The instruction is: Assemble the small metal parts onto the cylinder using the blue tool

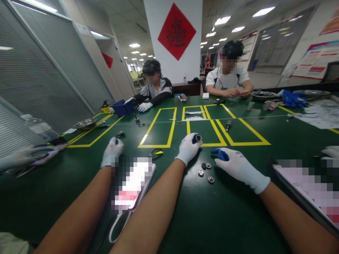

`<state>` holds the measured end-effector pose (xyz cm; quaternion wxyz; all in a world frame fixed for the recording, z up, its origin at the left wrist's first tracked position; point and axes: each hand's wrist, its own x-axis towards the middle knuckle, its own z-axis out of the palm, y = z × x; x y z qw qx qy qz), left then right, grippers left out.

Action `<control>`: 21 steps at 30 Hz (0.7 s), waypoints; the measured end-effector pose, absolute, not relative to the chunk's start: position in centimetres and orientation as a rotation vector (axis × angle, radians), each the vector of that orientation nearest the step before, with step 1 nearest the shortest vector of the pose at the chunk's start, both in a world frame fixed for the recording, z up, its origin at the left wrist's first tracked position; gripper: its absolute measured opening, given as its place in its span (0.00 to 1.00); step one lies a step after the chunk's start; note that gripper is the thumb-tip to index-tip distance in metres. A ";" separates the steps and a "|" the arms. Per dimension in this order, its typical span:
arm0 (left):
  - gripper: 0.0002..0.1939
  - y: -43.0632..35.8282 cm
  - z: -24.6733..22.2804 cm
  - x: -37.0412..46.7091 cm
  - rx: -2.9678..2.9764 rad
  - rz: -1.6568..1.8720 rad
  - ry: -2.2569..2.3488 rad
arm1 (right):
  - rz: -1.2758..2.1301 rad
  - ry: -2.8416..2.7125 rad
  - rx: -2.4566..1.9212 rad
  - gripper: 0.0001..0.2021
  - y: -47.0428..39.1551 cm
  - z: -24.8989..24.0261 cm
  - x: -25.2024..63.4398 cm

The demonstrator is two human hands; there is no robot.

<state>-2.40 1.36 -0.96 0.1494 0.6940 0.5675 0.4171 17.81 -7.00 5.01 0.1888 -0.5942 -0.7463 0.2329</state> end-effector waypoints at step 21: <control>0.20 1.4 -1.0 -2.4 2.008 1.197 1.648 | 0.598 -2.209 -1.548 0.13 -7.8 4.7 17.1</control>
